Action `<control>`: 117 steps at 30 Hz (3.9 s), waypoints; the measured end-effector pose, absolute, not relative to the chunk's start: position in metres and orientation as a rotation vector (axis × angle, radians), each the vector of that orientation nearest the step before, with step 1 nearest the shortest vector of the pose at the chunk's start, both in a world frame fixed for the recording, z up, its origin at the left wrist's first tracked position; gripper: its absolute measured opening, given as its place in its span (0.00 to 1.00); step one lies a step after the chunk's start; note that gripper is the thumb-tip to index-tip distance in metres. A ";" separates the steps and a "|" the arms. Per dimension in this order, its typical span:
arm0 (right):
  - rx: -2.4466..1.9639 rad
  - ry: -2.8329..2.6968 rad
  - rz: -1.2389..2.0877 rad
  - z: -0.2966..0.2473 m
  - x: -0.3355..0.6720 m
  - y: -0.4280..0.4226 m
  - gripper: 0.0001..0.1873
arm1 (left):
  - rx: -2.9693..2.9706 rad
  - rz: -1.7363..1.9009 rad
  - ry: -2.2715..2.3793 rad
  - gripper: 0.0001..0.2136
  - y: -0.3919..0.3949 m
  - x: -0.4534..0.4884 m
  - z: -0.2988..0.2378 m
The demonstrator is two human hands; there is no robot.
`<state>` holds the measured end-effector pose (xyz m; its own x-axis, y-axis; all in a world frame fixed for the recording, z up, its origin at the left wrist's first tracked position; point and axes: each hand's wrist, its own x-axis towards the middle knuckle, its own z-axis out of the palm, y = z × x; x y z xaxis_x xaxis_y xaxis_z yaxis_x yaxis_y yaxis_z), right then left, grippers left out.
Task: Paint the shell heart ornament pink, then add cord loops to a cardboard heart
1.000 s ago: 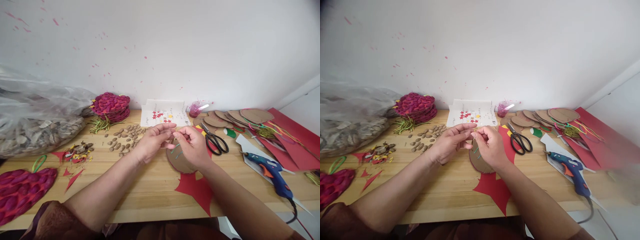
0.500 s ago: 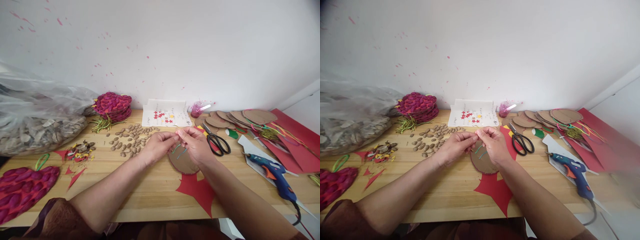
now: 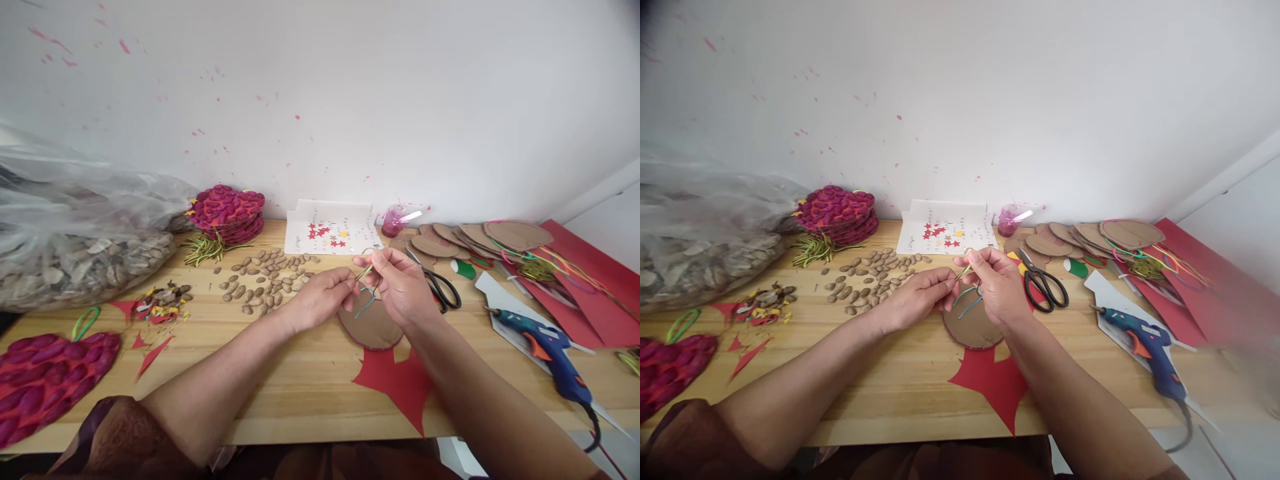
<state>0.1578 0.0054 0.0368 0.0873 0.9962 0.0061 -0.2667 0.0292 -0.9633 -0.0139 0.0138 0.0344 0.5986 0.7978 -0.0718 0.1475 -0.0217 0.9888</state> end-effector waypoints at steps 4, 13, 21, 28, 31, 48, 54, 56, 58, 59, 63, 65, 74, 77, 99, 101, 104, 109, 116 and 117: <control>-0.990 -0.866 1.273 0.038 0.161 0.008 0.23 | 1.510 0.544 0.856 0.11 0.018 -0.015 0.029; -0.951 -0.877 1.374 0.032 0.156 0.008 0.19 | 1.354 1.145 1.088 0.12 0.016 -0.014 0.041; -0.980 -0.874 1.438 0.021 0.142 0.003 0.18 | 1.046 1.100 0.803 0.21 0.011 -0.005 0.038; -1.031 -0.854 1.433 0.022 0.141 0.001 0.19 | 1.256 1.083 0.954 0.21 0.009 -0.003 0.030; -1.061 -0.860 1.413 0.022 0.143 0.002 0.20 | 1.280 1.061 0.974 0.18 0.010 -0.003 0.026; -1.065 -0.815 1.280 0.023 0.151 0.008 0.21 | 1.323 0.921 0.967 0.15 0.007 -0.001 0.029; -1.065 -0.857 1.244 0.022 0.152 0.009 0.21 | 1.299 0.900 0.982 0.13 0.008 -0.001 0.023; -1.067 -0.826 1.244 0.022 0.151 0.010 0.21 | 1.271 0.899 0.980 0.13 0.008 -0.001 0.023; -1.067 -0.798 1.248 0.023 0.151 0.010 0.22 | 1.227 0.898 0.969 0.12 0.008 -0.001 0.024; -1.065 -0.791 1.250 0.024 0.151 0.010 0.22 | 1.203 0.897 0.965 0.11 0.008 0.000 0.024; -1.066 -0.791 1.255 0.026 0.151 0.010 0.23 | 1.135 0.890 0.966 0.09 0.007 0.001 0.027; -1.071 -0.800 1.255 0.027 0.151 0.010 0.23 | 1.097 0.881 0.973 0.08 0.008 0.002 0.028; -1.072 -0.800 1.285 0.024 0.150 0.009 0.22 | 1.016 0.844 0.973 0.06 0.008 -0.001 0.035; -1.080 -0.817 1.330 0.023 0.150 0.009 0.22 | 1.020 0.854 0.977 0.05 0.009 -0.002 0.036; -1.092 -1.361 1.183 0.027 0.151 -0.004 0.25 | 0.603 1.014 0.915 0.06 0.019 -0.007 0.041; -1.081 -1.390 1.180 0.026 0.150 -0.005 0.26 | 0.587 1.004 0.918 0.07 0.019 -0.007 0.043; -1.065 -1.366 1.172 0.025 0.150 -0.005 0.25 | 0.581 1.006 0.942 0.07 0.019 -0.007 0.044; -1.031 -1.330 1.114 0.026 0.151 -0.006 0.20 | 0.615 1.009 0.946 0.05 0.021 -0.007 0.039; -0.982 -1.394 1.103 0.025 0.149 -0.008 0.18 | 0.613 0.977 0.810 0.05 0.017 -0.004 0.032; -0.977 -1.419 1.086 0.025 0.149 -0.009 0.18 | 0.592 0.969 0.805 0.05 0.016 -0.004 0.032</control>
